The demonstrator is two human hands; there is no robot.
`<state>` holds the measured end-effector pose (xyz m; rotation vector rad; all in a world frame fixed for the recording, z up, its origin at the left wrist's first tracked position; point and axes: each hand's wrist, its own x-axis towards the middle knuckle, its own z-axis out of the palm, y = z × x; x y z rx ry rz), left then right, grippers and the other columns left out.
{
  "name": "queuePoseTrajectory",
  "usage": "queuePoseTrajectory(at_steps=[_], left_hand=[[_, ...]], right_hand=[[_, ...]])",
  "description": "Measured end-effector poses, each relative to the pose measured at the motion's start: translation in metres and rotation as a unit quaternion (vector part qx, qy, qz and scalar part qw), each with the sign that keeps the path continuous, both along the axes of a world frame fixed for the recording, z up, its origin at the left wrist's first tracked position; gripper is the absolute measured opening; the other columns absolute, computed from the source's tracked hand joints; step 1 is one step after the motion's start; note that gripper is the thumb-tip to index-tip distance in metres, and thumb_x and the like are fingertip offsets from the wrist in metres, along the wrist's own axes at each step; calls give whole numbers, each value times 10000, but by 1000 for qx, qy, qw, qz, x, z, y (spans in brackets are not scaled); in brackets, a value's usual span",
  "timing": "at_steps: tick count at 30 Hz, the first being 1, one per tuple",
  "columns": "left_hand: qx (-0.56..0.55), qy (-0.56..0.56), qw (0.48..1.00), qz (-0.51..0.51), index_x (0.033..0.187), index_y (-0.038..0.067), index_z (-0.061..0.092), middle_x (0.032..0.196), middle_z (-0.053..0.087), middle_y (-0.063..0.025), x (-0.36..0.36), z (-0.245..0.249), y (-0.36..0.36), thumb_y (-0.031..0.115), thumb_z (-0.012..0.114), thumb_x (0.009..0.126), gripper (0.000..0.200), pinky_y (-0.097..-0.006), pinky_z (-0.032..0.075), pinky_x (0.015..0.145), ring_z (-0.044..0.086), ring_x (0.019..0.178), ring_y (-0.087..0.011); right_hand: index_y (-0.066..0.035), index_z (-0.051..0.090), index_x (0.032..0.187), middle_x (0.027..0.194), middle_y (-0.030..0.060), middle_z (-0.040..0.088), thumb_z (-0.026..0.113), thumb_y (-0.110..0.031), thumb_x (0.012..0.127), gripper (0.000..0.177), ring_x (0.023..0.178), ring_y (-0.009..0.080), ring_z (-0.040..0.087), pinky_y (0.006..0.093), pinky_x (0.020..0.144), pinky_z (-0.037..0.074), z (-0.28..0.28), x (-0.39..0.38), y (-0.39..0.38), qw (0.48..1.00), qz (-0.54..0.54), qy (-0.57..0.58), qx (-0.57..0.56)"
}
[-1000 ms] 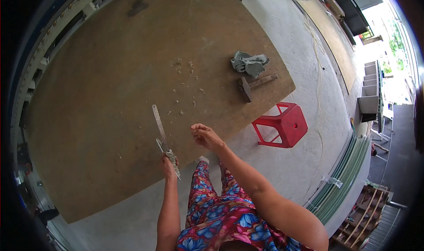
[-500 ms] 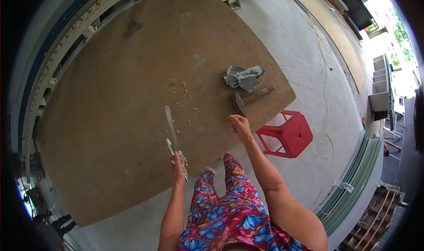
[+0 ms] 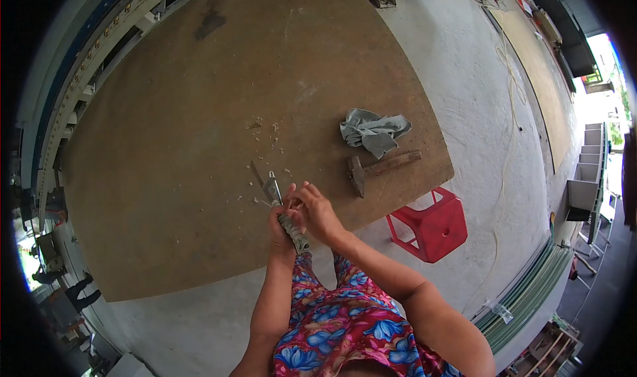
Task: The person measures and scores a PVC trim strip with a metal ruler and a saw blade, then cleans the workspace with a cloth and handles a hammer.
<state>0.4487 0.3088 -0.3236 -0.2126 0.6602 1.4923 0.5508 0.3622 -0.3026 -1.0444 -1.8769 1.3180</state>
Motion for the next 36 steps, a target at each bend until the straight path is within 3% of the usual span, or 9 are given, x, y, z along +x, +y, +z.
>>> queuePoseTrajectory(at_steps=[5,10,13,17,21,29,34,35,36], left_hand=[[23,0,1000,14,1196,32,487,1251,461,-169,14,-7,11,248,366,829,443,-425,281,1051,382,1217,-326],[-34,-15,999,32,1051,-4,561,1030,570,-150,18,-32,3,214,450,815,340,-394,421,910,531,998,-290],[-79,-41,994,63,952,-18,580,881,586,-122,14,-37,-7,165,507,787,258,-362,476,777,568,808,-244],[-114,-4,989,100,868,4,576,783,569,-89,5,-33,-30,158,552,755,192,-322,468,651,557,703,-197],[-152,23,978,143,836,-7,560,762,549,-96,-7,-45,-68,147,546,755,174,-319,443,635,532,676,-196],[-234,94,947,200,807,-2,550,762,526,-102,-8,-36,-142,147,544,740,164,-319,392,622,491,672,-199],[-254,98,928,253,813,16,560,756,524,-93,2,-36,-190,152,548,729,161,-335,401,663,487,690,-201],[-252,96,925,269,815,16,560,755,523,-92,4,-33,-196,153,550,726,163,-334,400,667,486,693,-202],[-253,101,922,277,814,18,553,746,515,-87,5,-29,-201,160,548,722,170,-327,386,657,472,683,-198]], right_hand=[[-44,532,1026,1037,165,545,513,-1,761,269,1007,328,510,406,847,404,-1,7,0,998,56,-29,31],[-50,565,1031,1119,156,530,552,26,695,345,1076,329,490,400,918,387,-6,24,19,996,51,20,77],[-78,574,1049,1224,181,449,646,-28,627,431,1154,367,419,440,935,373,-30,53,69,975,-95,-93,178],[-132,538,1164,1248,203,418,713,-161,644,550,1148,401,389,458,934,351,-100,90,125,865,-267,-396,154],[-141,558,1147,1139,169,486,690,-226,683,490,1050,349,475,430,871,406,-166,108,169,904,-166,-387,75],[-163,554,1173,1005,120,544,649,-159,719,463,966,299,514,398,786,438,-187,-24,258,848,-215,-397,277],[-150,551,1172,1020,123,557,617,-108,727,452,918,301,522,396,764,440,-200,-82,173,910,-76,-280,297],[-125,545,1167,1062,126,556,577,-76,735,436,938,285,526,382,777,443,-225,-89,139,870,-68,-245,422],[-106,525,1178,1092,120,557,525,-61,753,427,1001,287,519,392,844,423,-213,-100,90,928,32,-288,234]])
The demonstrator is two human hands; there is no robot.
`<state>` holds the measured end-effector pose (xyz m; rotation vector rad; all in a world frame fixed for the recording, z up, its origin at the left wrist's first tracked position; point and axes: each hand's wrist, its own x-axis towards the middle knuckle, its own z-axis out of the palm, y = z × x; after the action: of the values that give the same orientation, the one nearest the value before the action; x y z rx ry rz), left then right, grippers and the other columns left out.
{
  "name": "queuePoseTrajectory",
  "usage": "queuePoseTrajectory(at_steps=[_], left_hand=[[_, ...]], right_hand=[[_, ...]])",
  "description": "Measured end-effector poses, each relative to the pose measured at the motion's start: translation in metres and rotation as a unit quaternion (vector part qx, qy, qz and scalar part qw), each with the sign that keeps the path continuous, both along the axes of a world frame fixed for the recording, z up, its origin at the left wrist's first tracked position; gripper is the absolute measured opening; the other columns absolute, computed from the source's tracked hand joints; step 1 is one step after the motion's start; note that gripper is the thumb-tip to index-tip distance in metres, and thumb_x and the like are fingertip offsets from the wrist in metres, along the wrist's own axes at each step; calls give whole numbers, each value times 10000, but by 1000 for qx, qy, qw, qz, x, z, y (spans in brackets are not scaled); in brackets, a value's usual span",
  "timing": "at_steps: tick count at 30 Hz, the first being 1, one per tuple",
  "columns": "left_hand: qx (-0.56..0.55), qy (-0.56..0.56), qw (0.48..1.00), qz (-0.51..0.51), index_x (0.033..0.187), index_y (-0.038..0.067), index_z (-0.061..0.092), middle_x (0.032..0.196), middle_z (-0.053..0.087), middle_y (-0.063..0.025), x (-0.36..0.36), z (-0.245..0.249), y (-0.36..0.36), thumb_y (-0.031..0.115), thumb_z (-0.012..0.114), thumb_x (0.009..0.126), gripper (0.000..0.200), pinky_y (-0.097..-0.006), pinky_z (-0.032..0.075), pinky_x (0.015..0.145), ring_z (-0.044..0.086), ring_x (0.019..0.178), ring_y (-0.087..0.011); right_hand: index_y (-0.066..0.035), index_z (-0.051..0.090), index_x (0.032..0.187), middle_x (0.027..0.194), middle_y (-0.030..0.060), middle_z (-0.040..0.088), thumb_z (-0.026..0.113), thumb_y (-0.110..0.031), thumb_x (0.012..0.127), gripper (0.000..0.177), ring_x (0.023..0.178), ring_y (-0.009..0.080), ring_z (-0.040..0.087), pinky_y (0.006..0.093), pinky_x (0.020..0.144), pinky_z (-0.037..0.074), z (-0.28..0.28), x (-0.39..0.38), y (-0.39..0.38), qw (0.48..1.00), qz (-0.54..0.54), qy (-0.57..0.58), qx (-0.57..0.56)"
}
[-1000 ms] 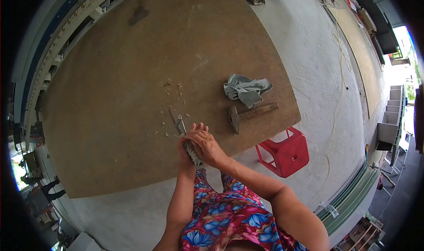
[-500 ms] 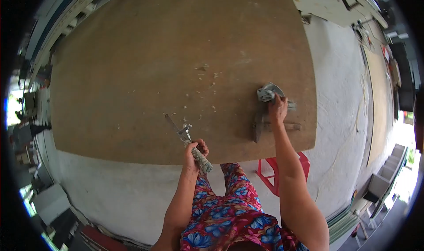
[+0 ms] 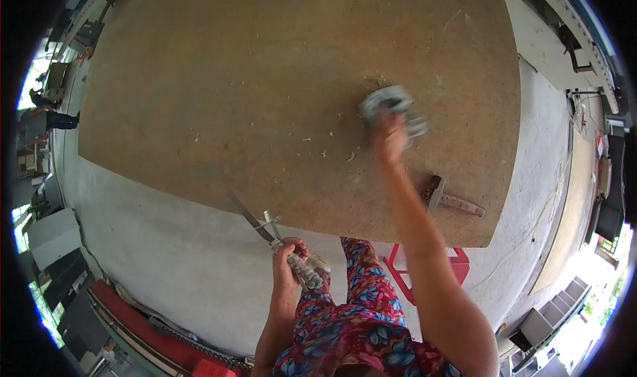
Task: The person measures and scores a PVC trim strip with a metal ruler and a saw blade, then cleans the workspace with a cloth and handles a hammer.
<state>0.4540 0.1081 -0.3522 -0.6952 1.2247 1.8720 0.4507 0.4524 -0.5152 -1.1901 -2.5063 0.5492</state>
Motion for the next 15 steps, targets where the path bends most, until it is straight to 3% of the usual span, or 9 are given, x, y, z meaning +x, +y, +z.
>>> queuePoseTrajectory(at_steps=[1,2,4,5,11,12,13,14,15], left_hand=[[-2,6,1000,9,812,19,548,743,510,-85,0,6,-4,160,545,721,168,-326,383,653,466,679,-196],[-4,13,1000,14,809,20,544,740,505,-83,-2,14,-8,160,543,720,166,-324,379,650,461,675,-194],[31,40,999,5,833,10,545,764,525,-87,-7,25,-23,125,524,733,154,-317,421,662,504,705,-177],[41,64,997,4,827,11,543,766,520,-85,-10,33,-29,123,521,729,150,-316,415,655,502,710,-177],[50,162,986,8,788,16,530,762,500,-84,-28,84,-85,111,512,707,126,-312,384,640,475,702,-178],[37,187,982,7,781,15,531,756,502,-90,-28,85,-92,113,511,707,124,-315,382,639,470,690,-178],[32,186,982,8,781,16,533,751,504,-90,-29,84,-98,114,512,709,124,-314,382,639,469,687,-178],[26,184,983,9,780,16,535,747,505,-90,-30,83,-104,116,512,710,125,-313,381,639,468,683,-178],[17,182,983,10,779,16,537,742,507,-91,-30,81,-108,118,513,711,125,-312,381,639,467,680,-178]], right_hand=[[-84,511,1181,1122,122,552,490,-69,772,410,1042,296,507,403,907,390,-13,-5,-61,984,105,29,144],[-82,502,1190,1130,127,549,477,-72,781,410,1041,297,505,415,933,370,-16,-7,-129,975,196,52,93],[-93,544,1118,1042,117,571,466,-72,783,345,973,288,546,393,868,425,-2,-12,-269,936,332,-28,-116],[-102,573,1057,934,114,576,481,-67,772,302,897,297,560,390,769,450,23,-10,-325,899,333,47,-281],[-45,597,814,851,122,576,586,-6,663,156,817,271,554,395,660,439,68,-17,-392,890,201,182,-367],[-31,578,830,802,135,541,607,-9,668,165,735,269,518,372,651,430,70,-19,-355,920,134,199,-309],[-28,568,847,777,143,517,593,-13,679,171,714,270,485,366,648,417,97,-14,-302,887,-11,210,-410],[-32,553,838,739,134,518,583,-18,687,155,672,268,468,373,622,408,112,-3,-245,911,-66,184,-362],[-22,554,831,710,126,515,567,-24,712,120,656,250,471,376,600,400,100,15,-192,954,-91,185,-218]])
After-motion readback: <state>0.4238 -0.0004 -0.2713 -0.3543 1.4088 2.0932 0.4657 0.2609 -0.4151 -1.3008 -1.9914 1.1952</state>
